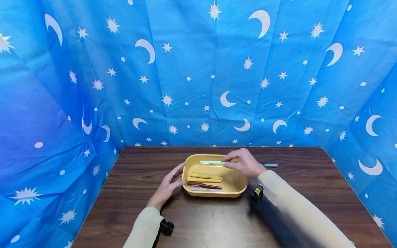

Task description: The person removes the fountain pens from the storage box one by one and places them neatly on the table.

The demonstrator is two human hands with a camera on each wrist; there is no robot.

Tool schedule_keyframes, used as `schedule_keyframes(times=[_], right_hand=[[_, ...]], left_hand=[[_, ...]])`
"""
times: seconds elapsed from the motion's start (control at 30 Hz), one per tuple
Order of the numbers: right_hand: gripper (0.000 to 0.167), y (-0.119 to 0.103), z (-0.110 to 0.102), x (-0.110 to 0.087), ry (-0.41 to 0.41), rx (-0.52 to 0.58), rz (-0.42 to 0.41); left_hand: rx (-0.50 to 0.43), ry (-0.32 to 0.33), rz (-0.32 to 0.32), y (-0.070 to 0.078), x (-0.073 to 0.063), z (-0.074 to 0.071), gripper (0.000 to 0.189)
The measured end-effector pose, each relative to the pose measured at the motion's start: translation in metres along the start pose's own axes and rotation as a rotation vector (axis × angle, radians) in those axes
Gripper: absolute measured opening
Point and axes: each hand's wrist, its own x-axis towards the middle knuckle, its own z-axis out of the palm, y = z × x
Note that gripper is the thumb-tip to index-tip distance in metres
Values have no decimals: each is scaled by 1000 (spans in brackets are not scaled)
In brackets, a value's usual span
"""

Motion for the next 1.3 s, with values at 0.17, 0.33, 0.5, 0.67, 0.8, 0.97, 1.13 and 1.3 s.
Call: schedule_keyframes(times=[0.17, 0.33, 0.5, 0.67, 0.8, 0.97, 1.13, 1.3], right_hand=[[16, 4, -18, -12, 44, -11, 50], [14, 10, -39, -24, 74, -36, 68], [17, 19, -58, -38, 109, -59, 108], [20, 34, -74, -54, 150, -118, 135], [22, 47, -83, -69, 185, -158, 174], [20, 61, -89, -87, 229, -162, 213], [19, 72, -93, -100, 241, -143, 257], [19, 81, -90, -109, 232, -115, 301]], left_hand=[[-13, -11, 19, -1, -1, 0, 65], [-3, -5, 8, -2, 0, 0, 65], [10, 7, 3, -1, 1, 1, 65], [15, 3, 12, -1, 1, 1, 64], [22, 4, 11, -1, 0, 0, 64], [22, 10, -2, -2, 0, 0, 64], [15, 15, -10, -1, 0, 0, 64], [15, 22, -16, -1, 0, 0, 65]])
